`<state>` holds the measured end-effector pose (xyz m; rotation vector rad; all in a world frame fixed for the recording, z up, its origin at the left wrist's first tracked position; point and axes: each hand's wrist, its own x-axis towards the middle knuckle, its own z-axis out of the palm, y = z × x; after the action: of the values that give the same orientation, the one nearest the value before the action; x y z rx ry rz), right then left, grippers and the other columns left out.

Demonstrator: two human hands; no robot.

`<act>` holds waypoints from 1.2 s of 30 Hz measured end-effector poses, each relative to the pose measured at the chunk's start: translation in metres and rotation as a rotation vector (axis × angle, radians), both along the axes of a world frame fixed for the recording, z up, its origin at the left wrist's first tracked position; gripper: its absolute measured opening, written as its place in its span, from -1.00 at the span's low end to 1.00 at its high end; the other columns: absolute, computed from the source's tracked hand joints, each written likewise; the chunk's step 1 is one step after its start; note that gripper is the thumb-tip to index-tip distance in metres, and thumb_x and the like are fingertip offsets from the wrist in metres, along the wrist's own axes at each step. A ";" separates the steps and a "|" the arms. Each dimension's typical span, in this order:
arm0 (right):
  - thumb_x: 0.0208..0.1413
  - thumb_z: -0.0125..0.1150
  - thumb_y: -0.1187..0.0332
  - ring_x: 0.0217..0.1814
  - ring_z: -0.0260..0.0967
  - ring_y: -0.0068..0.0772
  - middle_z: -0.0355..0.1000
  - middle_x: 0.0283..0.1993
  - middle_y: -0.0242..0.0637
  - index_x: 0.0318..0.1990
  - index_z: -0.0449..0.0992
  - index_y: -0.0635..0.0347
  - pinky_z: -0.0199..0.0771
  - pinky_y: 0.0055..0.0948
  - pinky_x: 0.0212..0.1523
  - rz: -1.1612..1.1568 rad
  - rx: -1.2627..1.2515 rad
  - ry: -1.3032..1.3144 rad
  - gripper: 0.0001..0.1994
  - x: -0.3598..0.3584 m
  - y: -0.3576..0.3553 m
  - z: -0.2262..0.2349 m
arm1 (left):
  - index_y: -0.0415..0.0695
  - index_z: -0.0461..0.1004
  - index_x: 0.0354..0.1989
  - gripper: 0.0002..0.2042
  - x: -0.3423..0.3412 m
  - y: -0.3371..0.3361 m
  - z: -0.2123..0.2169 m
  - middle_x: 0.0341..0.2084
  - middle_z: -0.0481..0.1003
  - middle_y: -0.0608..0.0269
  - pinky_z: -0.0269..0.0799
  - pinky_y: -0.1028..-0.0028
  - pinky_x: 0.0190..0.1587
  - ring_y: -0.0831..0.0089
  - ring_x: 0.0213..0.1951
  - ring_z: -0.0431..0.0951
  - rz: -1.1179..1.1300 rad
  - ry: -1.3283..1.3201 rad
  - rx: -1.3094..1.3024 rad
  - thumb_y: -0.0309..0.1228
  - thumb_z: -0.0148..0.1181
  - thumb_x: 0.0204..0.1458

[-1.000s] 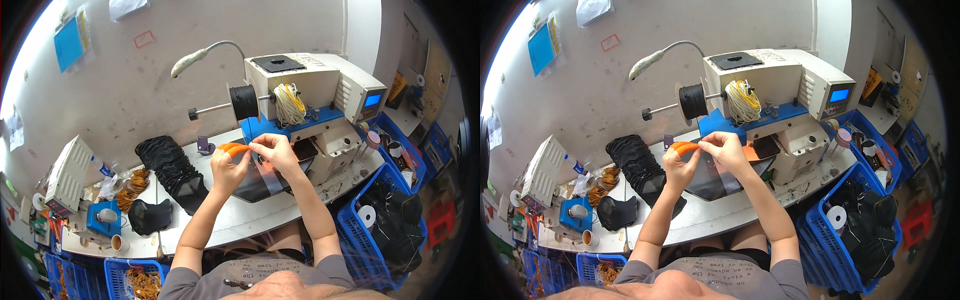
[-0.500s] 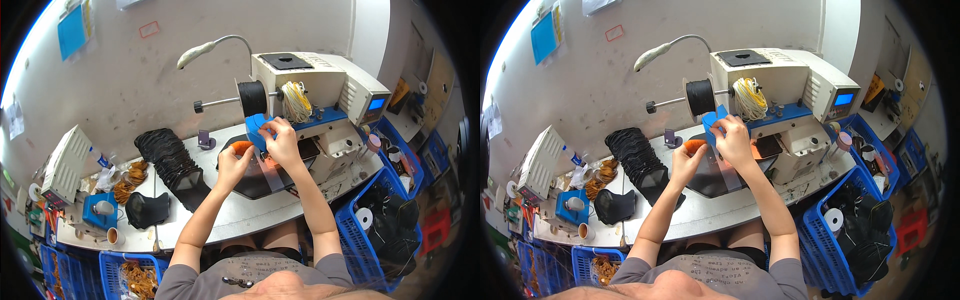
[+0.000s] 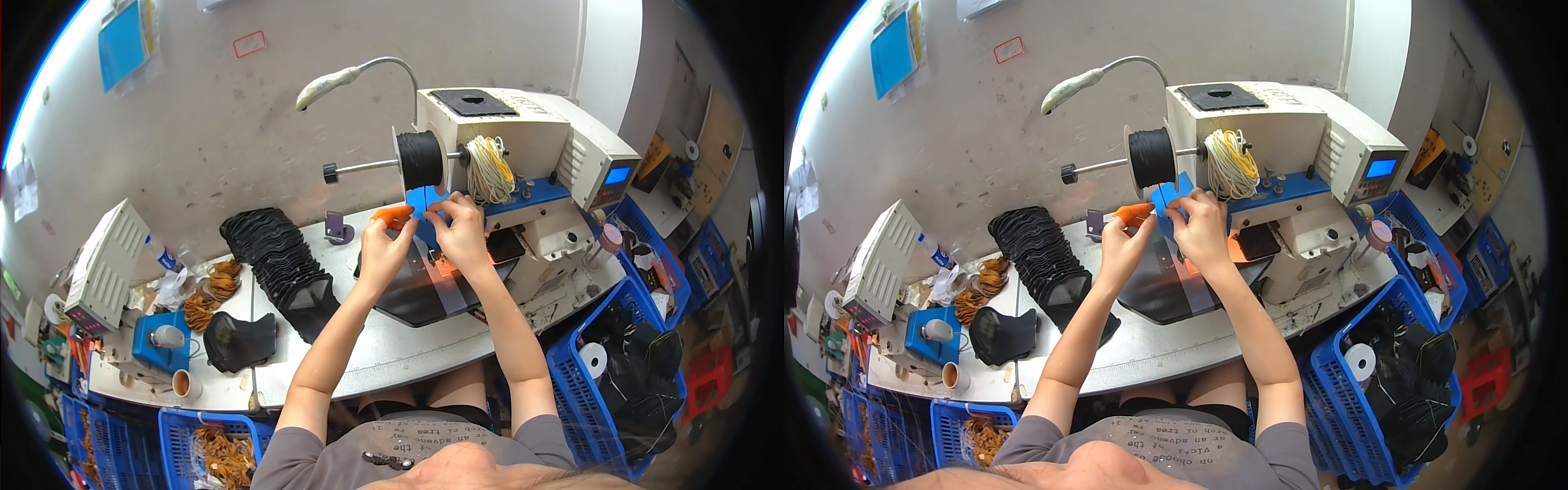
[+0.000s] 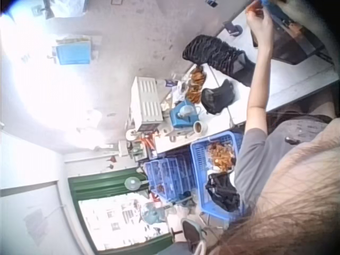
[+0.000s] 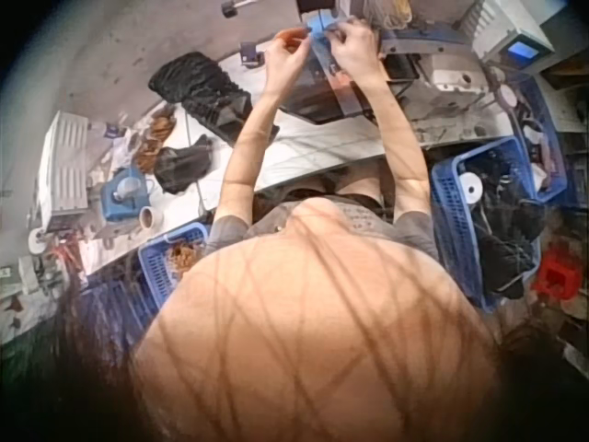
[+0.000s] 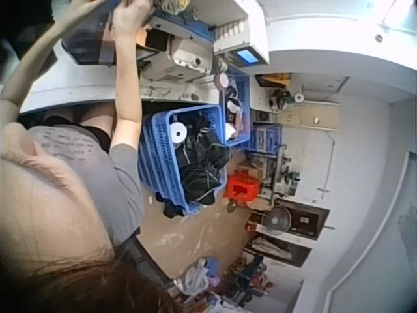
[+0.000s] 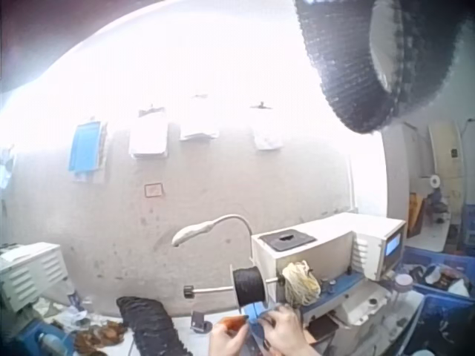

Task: The person loads a spool of black thread onto a sewing machine and then sews black fabric pieces, likely face masks, using the machine. They guide the fabric under the needle, cut threads with scissors, and stack the finished pieces on the table.

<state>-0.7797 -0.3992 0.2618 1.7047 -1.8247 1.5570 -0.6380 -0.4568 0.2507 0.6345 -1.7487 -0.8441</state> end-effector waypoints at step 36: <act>-0.10 0.33 0.40 -0.46 0.33 -0.35 0.37 -0.48 -0.23 -0.33 0.65 0.27 0.36 -0.40 -0.37 0.096 0.100 -0.055 -0.83 -0.005 0.011 0.022 | -0.20 0.63 -0.32 -0.78 -0.019 -0.026 -0.012 -0.27 0.55 0.33 0.19 0.59 -0.44 0.61 -0.39 0.39 -0.056 0.010 -0.072 -0.31 0.36 -0.05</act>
<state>-0.7847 -0.3880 0.2838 1.8367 -1.9035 1.5887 -0.6572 -0.4827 0.2383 0.5353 -1.7863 -0.8174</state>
